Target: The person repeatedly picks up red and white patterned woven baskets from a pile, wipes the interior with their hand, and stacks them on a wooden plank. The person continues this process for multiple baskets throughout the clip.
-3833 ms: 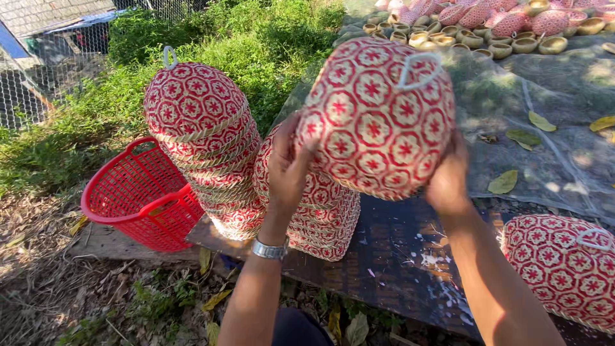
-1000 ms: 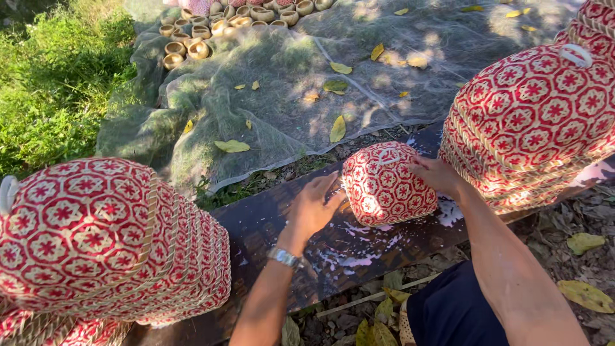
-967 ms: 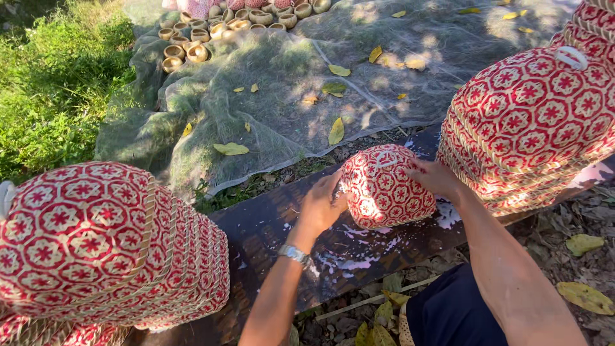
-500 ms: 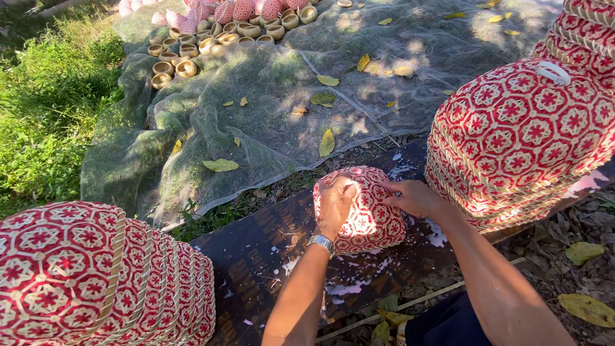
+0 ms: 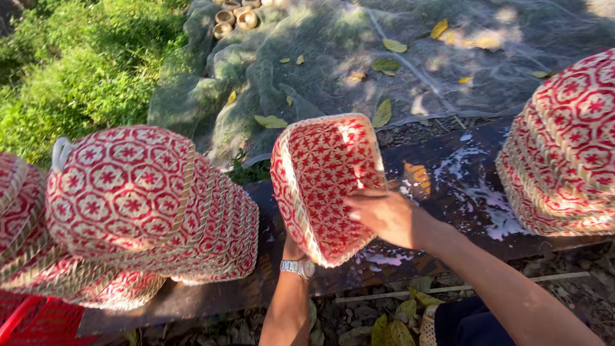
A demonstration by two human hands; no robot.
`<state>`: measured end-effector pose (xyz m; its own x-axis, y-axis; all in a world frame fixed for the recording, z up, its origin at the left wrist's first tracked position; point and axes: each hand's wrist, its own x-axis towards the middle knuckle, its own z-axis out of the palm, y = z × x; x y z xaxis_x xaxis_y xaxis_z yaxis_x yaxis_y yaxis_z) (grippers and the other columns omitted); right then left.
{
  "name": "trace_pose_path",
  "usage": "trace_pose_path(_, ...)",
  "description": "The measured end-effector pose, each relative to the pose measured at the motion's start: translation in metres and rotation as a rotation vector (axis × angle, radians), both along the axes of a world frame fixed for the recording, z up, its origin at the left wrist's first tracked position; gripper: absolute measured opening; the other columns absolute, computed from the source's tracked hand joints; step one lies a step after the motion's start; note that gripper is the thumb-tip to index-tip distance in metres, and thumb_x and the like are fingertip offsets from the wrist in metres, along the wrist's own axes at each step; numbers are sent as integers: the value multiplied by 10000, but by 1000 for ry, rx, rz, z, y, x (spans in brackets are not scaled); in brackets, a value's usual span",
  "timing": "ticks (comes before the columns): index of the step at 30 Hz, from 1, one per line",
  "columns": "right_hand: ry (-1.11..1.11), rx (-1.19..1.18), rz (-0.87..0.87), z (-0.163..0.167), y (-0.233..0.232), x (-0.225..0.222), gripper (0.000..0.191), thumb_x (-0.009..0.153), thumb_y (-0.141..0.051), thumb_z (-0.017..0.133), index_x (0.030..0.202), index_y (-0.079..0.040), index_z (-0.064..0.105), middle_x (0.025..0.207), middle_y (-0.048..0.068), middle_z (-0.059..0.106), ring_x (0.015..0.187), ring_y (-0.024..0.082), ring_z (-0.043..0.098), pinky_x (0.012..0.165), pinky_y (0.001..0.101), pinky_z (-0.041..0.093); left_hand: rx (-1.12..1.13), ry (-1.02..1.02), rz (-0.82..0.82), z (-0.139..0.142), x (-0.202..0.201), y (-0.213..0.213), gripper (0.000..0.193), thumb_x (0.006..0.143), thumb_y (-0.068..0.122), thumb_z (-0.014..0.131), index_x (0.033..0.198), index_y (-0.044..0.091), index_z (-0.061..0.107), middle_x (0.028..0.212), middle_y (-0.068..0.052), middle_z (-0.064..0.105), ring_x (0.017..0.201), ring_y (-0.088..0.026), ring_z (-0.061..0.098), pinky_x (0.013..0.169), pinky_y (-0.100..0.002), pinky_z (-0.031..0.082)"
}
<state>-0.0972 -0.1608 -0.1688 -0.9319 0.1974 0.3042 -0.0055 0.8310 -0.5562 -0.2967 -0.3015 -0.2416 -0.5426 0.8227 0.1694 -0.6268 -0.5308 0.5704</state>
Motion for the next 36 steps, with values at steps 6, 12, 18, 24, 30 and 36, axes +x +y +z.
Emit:
trace_pose_path(6,54,394,155,-4,-76,-32,464,842,-58,579,1283,88,583,1495,229,498,1344,347,488,1028,465,475,-13,-16,-123,-59,10,-49,458,1126,351,376,1498,86,341,1532,-105,406,1368,-232,441,1131,-411,397)
trace_pose_path(12,128,640,179,9,-100,-34,449,796,-129,606,1211,35,550,1575,202,449,1507,346,314,1174,477,317,-60,58,-138,-79,10,-60,575,1121,354,289,1645,130,206,1710,-92,267,1542,-225,323,1246,-394,312)
trace_pose_path(18,93,552,42,20,-121,-32,775,771,-179,613,1495,19,420,1563,168,431,1414,315,372,1101,501,325,-6,-65,-100,-73,26,-73,576,1108,366,298,1635,154,198,1679,-121,287,1529,-290,329,1240,-455,320)
trace_pose_path(24,-10,419,66,21,-121,-34,858,751,-270,648,1513,16,376,1560,179,408,1401,338,372,1088,508,316,91,-158,-122,-52,34,-87,621,1105,442,299,1639,155,162,1669,-146,266,1515,-327,319,1231,-500,320)
trace_pose_path(30,82,413,99,11,-113,-41,716,776,-229,667,1454,-67,505,1561,151,443,1426,352,408,1078,526,374,-110,38,-36,-74,26,-71,606,1093,422,278,1636,181,158,1700,-94,247,1553,-268,291,1247,-467,306)
trace_pose_path(36,107,488,100,7,-120,-38,678,817,-212,627,1474,-103,501,1544,127,467,1409,367,407,1058,573,364,-43,94,28,-93,29,-61,647,1101,439,269,1656,133,140,1720,-98,222,1577,-258,246,1254,-455,280)
